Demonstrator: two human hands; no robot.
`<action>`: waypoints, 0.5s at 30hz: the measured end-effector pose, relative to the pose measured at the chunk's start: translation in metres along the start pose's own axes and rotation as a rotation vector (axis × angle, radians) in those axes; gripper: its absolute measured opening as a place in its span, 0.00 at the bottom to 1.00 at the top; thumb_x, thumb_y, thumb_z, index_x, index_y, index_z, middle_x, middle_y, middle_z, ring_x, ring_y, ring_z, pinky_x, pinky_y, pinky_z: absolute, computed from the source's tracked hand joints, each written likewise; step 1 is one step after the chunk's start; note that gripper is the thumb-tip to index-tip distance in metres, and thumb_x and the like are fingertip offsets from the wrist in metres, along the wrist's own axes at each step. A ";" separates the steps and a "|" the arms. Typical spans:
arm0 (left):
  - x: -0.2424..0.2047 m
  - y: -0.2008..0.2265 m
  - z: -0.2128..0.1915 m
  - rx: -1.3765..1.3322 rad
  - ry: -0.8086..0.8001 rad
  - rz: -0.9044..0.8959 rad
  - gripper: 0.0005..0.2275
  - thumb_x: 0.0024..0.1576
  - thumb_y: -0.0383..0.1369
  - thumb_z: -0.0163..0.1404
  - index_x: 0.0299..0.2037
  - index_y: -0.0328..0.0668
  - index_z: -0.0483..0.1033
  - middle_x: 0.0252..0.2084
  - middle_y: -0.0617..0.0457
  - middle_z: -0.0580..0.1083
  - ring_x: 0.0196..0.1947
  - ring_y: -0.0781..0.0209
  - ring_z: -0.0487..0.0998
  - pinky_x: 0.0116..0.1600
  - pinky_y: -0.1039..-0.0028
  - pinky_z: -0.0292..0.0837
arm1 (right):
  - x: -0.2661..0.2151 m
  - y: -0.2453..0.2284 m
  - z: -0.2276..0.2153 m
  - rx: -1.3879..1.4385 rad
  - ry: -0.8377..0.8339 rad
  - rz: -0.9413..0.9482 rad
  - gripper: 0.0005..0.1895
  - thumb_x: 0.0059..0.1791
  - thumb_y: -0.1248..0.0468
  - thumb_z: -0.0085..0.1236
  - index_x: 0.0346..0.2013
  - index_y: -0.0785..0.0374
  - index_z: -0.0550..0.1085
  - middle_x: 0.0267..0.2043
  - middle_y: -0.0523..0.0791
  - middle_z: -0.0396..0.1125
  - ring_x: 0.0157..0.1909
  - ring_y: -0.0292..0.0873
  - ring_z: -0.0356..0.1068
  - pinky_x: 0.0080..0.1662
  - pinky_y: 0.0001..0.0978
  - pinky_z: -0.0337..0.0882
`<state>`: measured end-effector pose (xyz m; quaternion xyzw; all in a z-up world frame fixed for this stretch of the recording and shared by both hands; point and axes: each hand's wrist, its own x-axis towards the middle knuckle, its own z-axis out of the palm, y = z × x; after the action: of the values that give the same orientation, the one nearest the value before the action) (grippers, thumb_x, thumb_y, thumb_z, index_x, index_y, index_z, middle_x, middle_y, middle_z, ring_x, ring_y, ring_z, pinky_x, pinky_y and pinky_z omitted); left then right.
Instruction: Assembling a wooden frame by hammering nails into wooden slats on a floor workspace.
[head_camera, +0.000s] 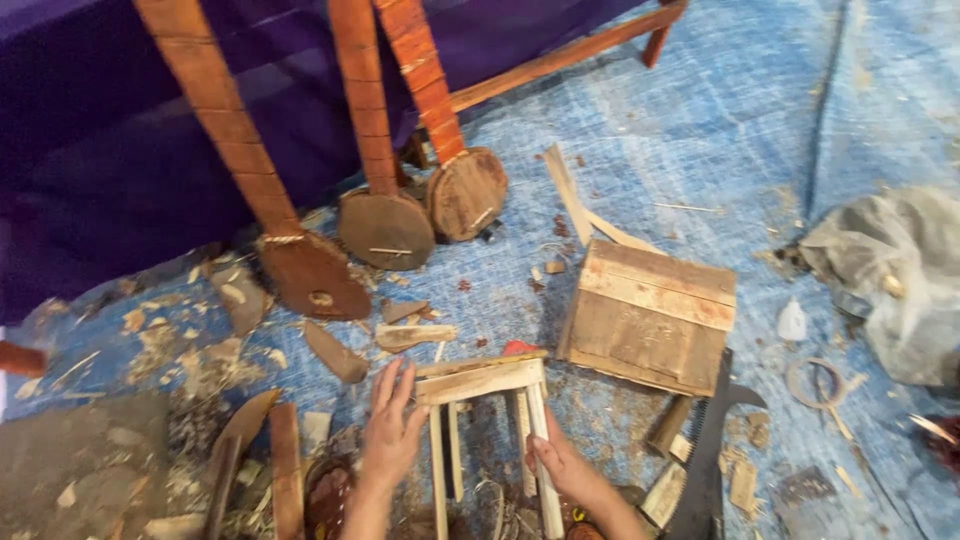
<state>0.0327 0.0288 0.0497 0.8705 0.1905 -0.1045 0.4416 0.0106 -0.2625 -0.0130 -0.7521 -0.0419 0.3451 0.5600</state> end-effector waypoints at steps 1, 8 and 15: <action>0.009 -0.020 0.002 0.122 -0.093 0.197 0.33 0.55 0.31 0.48 0.73 0.56 0.50 0.79 0.60 0.44 0.78 0.56 0.35 0.76 0.52 0.35 | -0.002 0.003 0.002 -0.004 0.040 -0.043 0.41 0.56 0.46 0.28 0.77 0.58 0.28 0.30 0.41 0.66 0.30 0.35 0.65 0.39 0.30 0.78; 0.013 0.013 -0.023 0.186 -0.194 0.217 0.28 0.57 0.39 0.47 0.70 0.53 0.57 0.76 0.55 0.53 0.74 0.56 0.52 0.74 0.57 0.50 | -0.026 0.021 0.015 0.098 0.129 0.034 0.43 0.55 0.41 0.31 0.77 0.59 0.36 0.67 0.53 0.64 0.62 0.48 0.70 0.59 0.42 0.75; 0.026 -0.024 -0.027 0.260 -0.149 0.216 0.28 0.53 0.31 0.50 0.68 0.49 0.63 0.71 0.53 0.64 0.69 0.55 0.64 0.68 0.64 0.60 | -0.109 0.175 0.062 0.580 0.456 0.082 0.27 0.55 0.65 0.46 0.70 0.58 0.61 0.49 0.44 0.70 0.39 0.37 0.66 0.41 0.26 0.66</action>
<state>0.0468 0.0699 0.0392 0.9255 0.0477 -0.1446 0.3468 -0.1638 -0.3255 -0.1226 -0.6206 0.2138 0.1883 0.7305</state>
